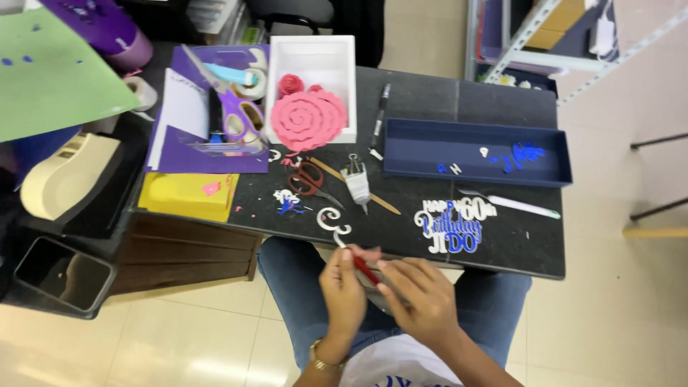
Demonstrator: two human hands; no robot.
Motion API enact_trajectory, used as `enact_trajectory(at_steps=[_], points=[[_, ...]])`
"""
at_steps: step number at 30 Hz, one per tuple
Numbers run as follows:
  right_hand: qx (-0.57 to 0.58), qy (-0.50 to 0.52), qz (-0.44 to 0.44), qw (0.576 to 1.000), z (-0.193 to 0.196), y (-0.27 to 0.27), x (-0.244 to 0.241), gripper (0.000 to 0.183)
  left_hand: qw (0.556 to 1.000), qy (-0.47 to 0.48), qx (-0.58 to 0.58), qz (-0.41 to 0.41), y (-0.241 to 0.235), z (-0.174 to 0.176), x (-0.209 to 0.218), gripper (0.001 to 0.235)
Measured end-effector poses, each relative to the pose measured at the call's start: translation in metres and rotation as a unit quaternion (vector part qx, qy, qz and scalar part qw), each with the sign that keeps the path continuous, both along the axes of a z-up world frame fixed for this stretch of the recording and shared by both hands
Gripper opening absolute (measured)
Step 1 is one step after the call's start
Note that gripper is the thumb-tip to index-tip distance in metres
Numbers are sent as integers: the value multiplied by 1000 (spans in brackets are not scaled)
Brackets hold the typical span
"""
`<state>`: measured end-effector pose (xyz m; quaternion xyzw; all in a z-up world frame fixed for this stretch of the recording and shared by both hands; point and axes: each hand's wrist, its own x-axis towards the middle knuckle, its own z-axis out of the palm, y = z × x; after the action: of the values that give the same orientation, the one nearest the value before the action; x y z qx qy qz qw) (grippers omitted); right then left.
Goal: The person assembles a decorative sign by applying glue to white and blue letter cutouts and pressing them onto a base. They use a red-handled tool to position the letters and scissors to trim excess material.
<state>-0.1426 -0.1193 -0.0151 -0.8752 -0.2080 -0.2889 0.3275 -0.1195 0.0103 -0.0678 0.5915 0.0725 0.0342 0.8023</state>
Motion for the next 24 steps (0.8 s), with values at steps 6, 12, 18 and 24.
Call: enact_trajectory(at_steps=[6,12,18,24], points=[[-7,179,-103,978,-42,-16,89,24,999,7,36,-1,57,9,-6,35],[-168,442,-180,862,-65,8,189,65,996,-55,33,-57,59,45,-19,33],[-32,480,-126,868,-49,-11,184,28,983,-132,71,-106,58,84,-24,31],[522,259,-31,812,25,-63,84,26,959,-214,101,-154,45,118,-25,33]])
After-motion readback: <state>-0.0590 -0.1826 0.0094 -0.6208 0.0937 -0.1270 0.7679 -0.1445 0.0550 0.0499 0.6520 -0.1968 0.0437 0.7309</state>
